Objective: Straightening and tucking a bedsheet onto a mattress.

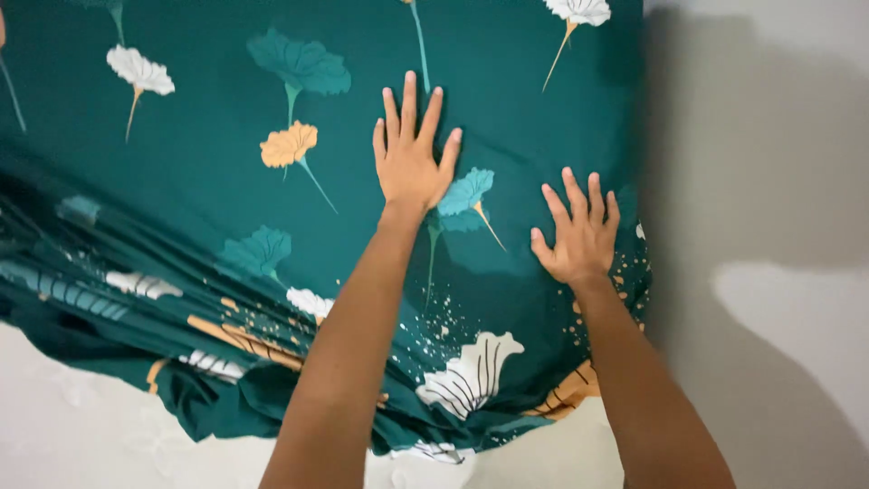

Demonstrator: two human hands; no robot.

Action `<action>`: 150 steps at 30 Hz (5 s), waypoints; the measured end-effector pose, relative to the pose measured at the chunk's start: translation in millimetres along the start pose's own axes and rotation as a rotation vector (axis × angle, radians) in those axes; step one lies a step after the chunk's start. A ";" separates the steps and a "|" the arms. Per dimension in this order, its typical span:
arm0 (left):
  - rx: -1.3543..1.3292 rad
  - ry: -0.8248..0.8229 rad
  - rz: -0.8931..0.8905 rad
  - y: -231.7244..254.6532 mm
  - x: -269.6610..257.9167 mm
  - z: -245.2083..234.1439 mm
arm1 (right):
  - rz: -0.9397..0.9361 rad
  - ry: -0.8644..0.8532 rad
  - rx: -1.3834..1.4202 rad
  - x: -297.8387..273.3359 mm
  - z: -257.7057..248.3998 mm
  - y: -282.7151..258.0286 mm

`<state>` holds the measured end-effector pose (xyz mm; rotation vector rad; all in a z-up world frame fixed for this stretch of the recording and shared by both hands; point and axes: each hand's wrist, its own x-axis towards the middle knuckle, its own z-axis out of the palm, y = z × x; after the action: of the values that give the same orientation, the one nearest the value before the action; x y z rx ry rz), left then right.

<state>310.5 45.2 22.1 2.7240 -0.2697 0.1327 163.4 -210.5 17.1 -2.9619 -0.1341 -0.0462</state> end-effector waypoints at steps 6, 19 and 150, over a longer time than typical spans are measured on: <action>0.063 -0.074 -0.035 -7.2 9.7 11.0 | -0.013 0.092 0.072 3.3 -5.0 -5.8; 0.027 -0.162 -0.084 -18.3 14.3 32.9 | 0.002 0.035 0.047 18.0 -16.5 -11.6; 0.034 -0.228 -0.006 50.7 -106.2 -59.3 | -0.061 0.008 0.224 -40.7 -27.2 11.5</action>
<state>193.0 41.0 81.7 2.7745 -0.3256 -0.1786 123.4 -230.1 40.3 -2.7336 -0.2135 -0.0471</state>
